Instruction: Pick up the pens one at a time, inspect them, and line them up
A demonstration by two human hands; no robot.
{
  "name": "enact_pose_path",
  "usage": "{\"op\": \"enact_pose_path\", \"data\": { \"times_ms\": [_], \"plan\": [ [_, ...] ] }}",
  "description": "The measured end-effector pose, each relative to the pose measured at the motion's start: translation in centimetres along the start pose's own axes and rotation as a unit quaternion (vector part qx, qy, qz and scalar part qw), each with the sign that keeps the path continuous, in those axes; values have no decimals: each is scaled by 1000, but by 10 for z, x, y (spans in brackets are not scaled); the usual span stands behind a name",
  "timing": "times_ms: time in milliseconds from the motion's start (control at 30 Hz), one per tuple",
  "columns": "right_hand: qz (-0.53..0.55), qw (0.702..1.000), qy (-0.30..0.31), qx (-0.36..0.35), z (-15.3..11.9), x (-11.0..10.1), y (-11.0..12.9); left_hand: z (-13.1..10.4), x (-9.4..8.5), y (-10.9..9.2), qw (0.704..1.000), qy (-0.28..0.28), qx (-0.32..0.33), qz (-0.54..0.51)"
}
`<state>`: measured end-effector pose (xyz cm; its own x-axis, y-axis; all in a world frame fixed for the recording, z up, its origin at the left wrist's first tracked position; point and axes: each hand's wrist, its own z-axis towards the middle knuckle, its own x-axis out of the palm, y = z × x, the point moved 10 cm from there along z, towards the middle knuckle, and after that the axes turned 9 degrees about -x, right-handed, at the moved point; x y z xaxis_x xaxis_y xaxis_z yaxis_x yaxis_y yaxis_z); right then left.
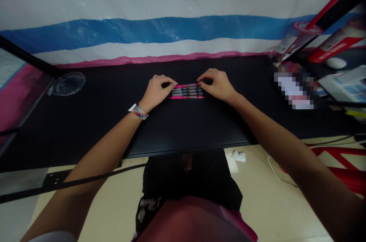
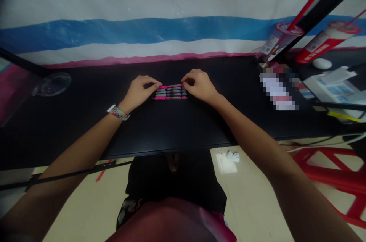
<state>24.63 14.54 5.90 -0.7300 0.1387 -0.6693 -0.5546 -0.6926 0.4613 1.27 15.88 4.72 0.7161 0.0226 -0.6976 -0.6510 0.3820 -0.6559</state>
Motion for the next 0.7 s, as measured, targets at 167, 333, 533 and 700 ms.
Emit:
{"op": "enact_pose_path", "data": {
  "times_ms": [167,333,533,700],
  "plan": [
    [11,992,38,-119,-3,12,55,-1,-1,-5,1000,7,-15,20],
    [9,981,79,-175,-11,27,80,0,0,-2,1000,3,-16,17],
    [81,976,85,-185,-10,25,81,0,0,0,1000,1,-15,12],
    [83,967,137,-200,-13,37,87,0,-3,-1,1000,-14,-8,4]
  ]
}}
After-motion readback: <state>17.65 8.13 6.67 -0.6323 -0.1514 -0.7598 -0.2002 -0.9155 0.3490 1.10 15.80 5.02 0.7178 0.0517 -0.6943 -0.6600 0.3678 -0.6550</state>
